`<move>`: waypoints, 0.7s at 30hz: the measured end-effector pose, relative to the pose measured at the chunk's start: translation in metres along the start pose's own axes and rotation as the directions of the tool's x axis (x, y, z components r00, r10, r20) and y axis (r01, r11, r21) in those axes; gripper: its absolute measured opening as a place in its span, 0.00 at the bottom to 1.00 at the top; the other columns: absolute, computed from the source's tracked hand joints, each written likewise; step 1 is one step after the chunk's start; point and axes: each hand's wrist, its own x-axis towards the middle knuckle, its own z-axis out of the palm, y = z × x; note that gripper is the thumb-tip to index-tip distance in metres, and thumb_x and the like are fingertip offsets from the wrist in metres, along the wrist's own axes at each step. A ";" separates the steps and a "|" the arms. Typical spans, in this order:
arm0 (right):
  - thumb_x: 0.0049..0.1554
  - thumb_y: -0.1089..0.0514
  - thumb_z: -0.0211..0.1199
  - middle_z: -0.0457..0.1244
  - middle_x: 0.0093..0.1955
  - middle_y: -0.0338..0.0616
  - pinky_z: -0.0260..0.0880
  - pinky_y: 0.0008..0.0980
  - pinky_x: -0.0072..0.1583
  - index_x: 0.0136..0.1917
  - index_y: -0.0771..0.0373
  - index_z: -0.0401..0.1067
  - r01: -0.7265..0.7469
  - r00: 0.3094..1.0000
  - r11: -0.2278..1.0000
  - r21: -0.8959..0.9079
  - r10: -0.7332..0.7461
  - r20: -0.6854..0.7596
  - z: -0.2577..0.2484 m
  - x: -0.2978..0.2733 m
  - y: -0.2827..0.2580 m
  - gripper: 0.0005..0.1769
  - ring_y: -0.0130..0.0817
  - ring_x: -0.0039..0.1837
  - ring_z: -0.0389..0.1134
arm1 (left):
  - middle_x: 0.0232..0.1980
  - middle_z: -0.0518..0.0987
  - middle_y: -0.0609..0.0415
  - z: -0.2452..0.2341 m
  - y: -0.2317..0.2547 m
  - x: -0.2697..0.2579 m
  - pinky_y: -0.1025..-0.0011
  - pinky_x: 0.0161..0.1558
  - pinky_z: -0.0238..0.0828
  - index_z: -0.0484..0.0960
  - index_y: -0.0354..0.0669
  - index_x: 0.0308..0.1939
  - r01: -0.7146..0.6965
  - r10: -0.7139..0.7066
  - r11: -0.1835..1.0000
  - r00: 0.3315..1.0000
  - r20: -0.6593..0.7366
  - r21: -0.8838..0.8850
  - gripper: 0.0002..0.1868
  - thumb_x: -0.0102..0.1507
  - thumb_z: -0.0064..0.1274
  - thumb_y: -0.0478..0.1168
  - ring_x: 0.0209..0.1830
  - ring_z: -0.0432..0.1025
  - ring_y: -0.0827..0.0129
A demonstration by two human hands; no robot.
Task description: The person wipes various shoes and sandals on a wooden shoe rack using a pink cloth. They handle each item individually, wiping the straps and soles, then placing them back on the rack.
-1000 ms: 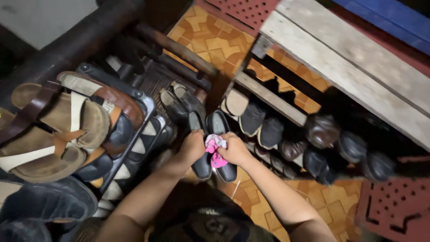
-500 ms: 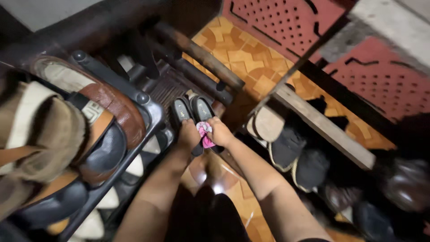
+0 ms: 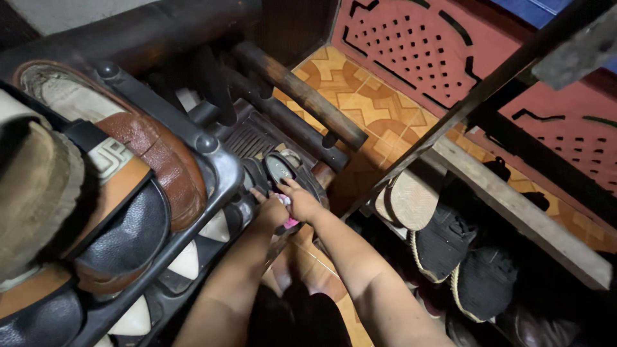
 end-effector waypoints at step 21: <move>0.58 0.54 0.67 0.70 0.50 0.41 0.74 0.34 0.53 0.58 0.63 0.73 -0.240 0.715 0.222 0.945 0.699 0.018 -0.143 -0.179 -0.138 0.17 0.29 0.51 0.71 | 0.51 0.82 0.56 -0.077 0.095 -0.184 0.74 0.41 0.81 0.74 0.37 0.63 -0.055 0.294 -0.169 0.950 -0.103 -0.984 0.31 0.57 0.66 0.37 0.46 0.78 0.72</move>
